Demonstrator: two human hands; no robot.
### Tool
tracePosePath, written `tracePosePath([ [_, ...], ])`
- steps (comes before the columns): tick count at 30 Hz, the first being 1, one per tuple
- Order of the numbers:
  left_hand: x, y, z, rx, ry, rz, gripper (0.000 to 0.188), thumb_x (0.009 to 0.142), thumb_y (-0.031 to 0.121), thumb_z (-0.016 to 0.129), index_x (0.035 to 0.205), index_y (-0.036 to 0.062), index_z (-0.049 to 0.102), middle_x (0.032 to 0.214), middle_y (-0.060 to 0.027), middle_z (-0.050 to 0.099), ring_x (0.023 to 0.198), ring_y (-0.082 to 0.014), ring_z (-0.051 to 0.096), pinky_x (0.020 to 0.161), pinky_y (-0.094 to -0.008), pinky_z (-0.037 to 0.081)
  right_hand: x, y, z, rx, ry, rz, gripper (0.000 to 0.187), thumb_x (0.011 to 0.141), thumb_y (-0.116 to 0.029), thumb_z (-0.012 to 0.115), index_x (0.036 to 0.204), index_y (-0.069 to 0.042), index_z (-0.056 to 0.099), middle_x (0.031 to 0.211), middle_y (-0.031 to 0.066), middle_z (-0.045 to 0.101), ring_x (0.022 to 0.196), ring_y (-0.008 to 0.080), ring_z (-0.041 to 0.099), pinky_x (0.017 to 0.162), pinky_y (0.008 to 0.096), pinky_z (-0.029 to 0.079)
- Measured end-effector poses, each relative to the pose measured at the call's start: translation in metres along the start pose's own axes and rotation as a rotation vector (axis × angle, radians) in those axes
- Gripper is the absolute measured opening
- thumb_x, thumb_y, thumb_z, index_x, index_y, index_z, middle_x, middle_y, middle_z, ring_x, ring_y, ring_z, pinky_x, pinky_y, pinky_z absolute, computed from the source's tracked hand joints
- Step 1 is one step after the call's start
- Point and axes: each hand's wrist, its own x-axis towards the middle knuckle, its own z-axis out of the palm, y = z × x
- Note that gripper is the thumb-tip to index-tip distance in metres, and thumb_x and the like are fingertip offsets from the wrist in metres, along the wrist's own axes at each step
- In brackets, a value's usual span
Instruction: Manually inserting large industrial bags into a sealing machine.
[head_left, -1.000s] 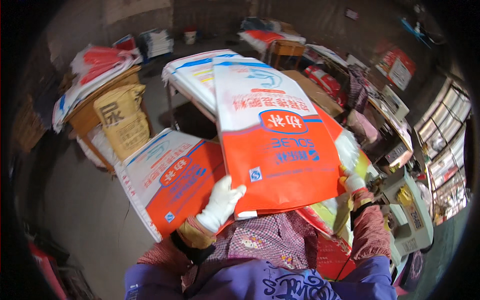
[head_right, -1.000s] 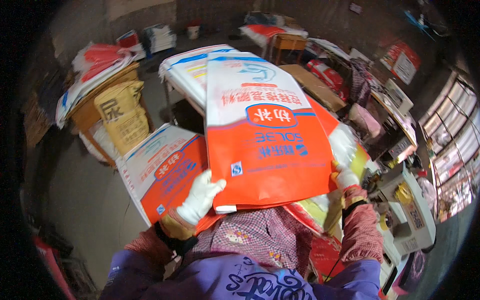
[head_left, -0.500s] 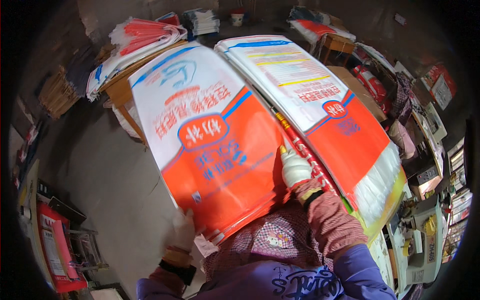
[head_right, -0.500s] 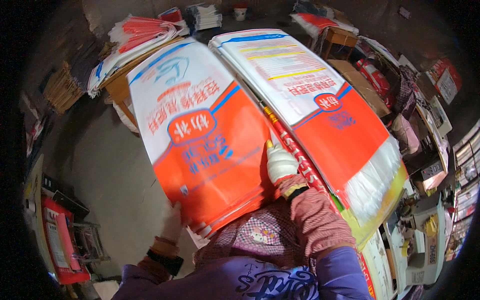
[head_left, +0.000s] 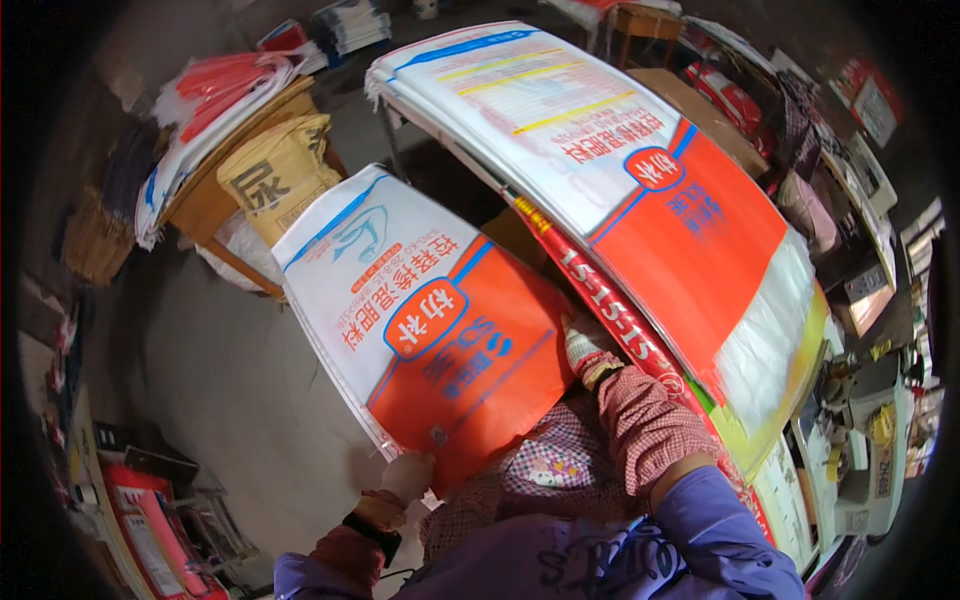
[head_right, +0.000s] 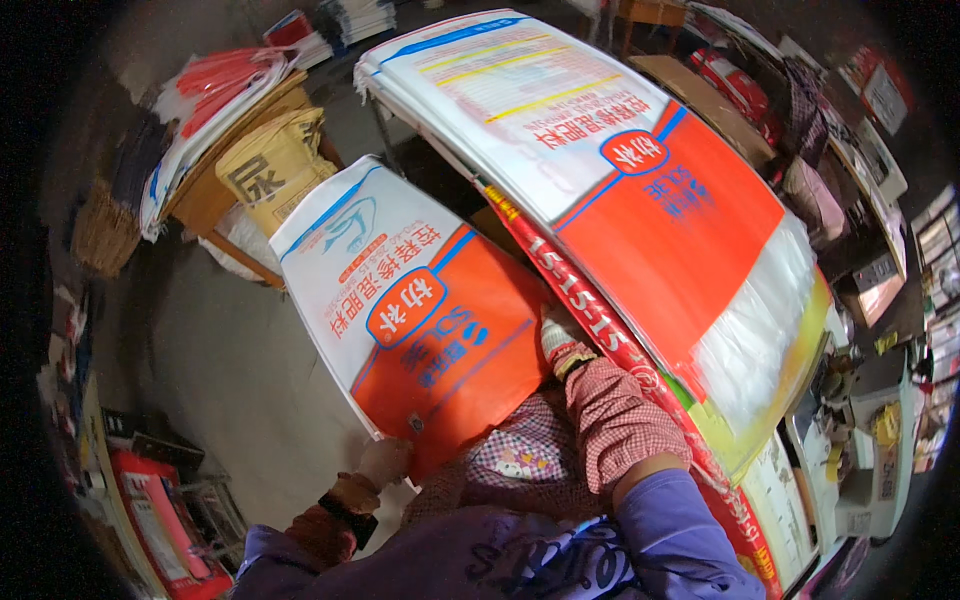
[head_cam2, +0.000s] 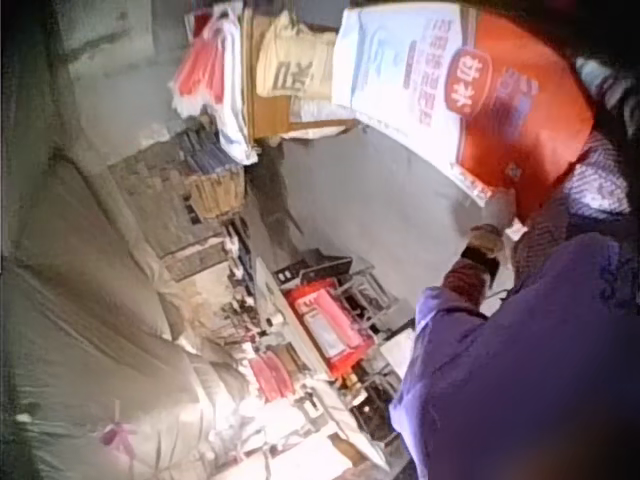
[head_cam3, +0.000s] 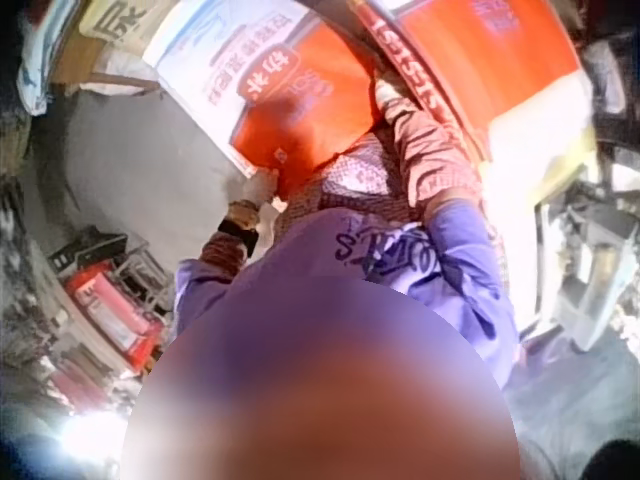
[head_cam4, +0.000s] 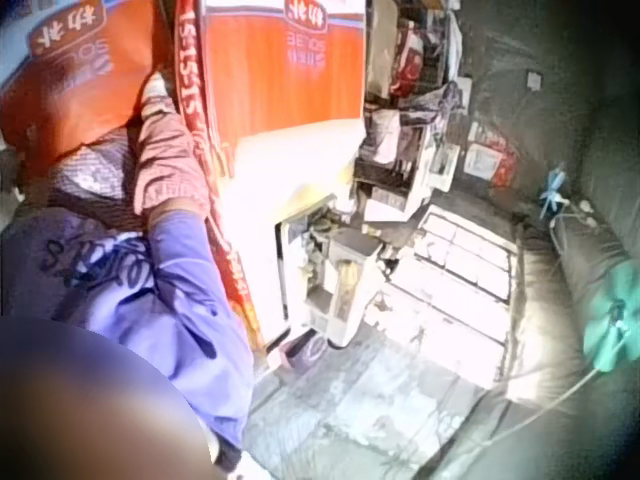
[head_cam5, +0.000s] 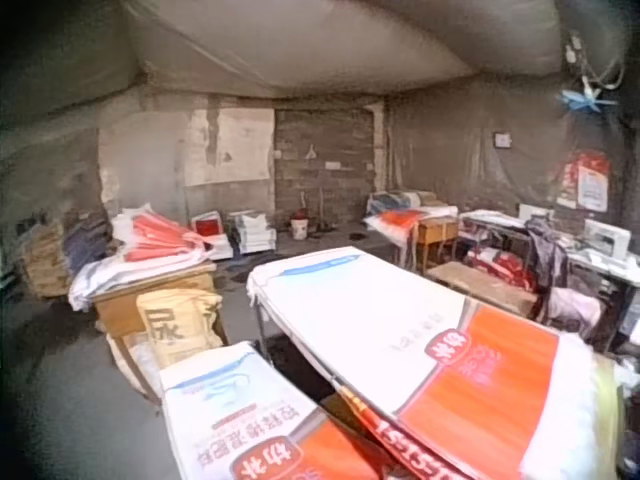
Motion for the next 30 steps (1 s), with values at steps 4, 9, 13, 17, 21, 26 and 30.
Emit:
tracePosePath([
  [4, 0.017, 0.064, -0.061, 0.46, -0.072, -0.03, 0.046, 0.085, 0.043, 0.04, 0.077, 0.0038, 0.061, 0.075, -0.0152, 0.063, 0.071, -0.0308, 0.063, 0.062, -0.0427, 0.048, -0.012, 0.024, -0.004, 0.11, 0.458, 0.019, 0.039, 0.093, -0.033, 0.03, 0.112, -0.008, 0.053, 0.115, 0.0127, 0.055, 0.098, 0.0283, 0.058, 0.083, 0.0431, 0.047],
  [9, 0.057, 0.17, -0.127, 0.309, 0.075, 0.468, 0.03, 0.079, 0.035, 0.055, 0.075, 0.0051, 0.059, 0.076, -0.0135, 0.06, 0.072, -0.0334, 0.059, 0.061, -0.043, 0.046, -0.043, 0.006, -0.046, -0.164, 0.211, 0.297, 0.036, 0.092, -0.036, 0.032, 0.109, -0.013, 0.052, 0.11, 0.0096, 0.056, 0.096, 0.0274, 0.056, 0.085, 0.041, 0.045],
  [13, 0.035, 0.339, -0.155, 0.047, 0.223, 1.114, 0.025, 0.08, 0.028, 0.056, 0.077, 0.0035, 0.057, 0.075, -0.0141, 0.057, 0.072, -0.0313, 0.056, 0.062, -0.0386, 0.044, -0.062, 0.022, -0.039, 0.589, 0.437, 0.16, 0.028, 0.09, -0.03, 0.037, 0.103, -0.012, 0.054, 0.104, 0.0094, 0.058, 0.094, 0.0278, 0.054, 0.082, 0.0394, 0.044],
  [17, 0.041, 0.446, -0.127, 0.092, 0.327, 1.353, 0.024, 0.077, 0.026, 0.059, 0.079, 0.0019, 0.06, 0.077, -0.0155, 0.058, 0.077, -0.032, 0.057, 0.068, -0.0381, 0.045, -0.083, 0.003, -0.061, 0.54, 0.413, 0.192, 0.022, 0.084, -0.017, 0.042, 0.088, -0.007, 0.06, 0.084, 0.0137, 0.06, 0.081, 0.0279, 0.057, 0.071, 0.039, 0.047],
  [21, 0.083, 0.493, -0.078, 0.25, 0.502, 1.315, 0.024, 0.076, 0.025, 0.058, 0.084, 0.0029, 0.061, 0.081, -0.0153, 0.059, 0.083, -0.0325, 0.057, 0.072, -0.0404, 0.045, -0.148, -0.035, -0.139, -0.196, 0.02, 0.247, 0.021, 0.083, -0.022, 0.049, 0.085, -0.008, 0.063, 0.081, 0.01, 0.062, 0.077, 0.0255, 0.06, 0.067, 0.0449, 0.048],
  [26, 0.087, 0.487, -0.095, 0.214, 0.344, 1.41, 0.018, 0.076, 0.022, 0.058, 0.082, 0.0049, 0.06, 0.079, -0.0155, 0.058, 0.078, -0.0338, 0.056, 0.067, -0.0411, 0.045, -0.198, 0.049, -0.251, 0.693, 0.017, -0.105, 0.024, 0.084, -0.027, 0.05, 0.095, -0.01, 0.063, 0.088, 0.0089, 0.063, 0.088, 0.0246, 0.059, 0.075, 0.0389, 0.047],
  [30, 0.039, 0.455, -0.113, 0.402, 0.411, 1.511, 0.007, 0.075, 0.016, 0.057, 0.075, 0.0082, 0.057, 0.069, -0.0117, 0.053, 0.065, -0.0305, 0.056, 0.057, -0.0399, 0.045, -0.202, 0.105, -0.252, 1.56, 0.453, 0.75, 0.026, 0.085, -0.029, 0.055, 0.087, -0.004, 0.061, 0.079, 0.006, 0.061, 0.061, 0.0128, 0.058, 0.062, 0.0247, 0.049],
])
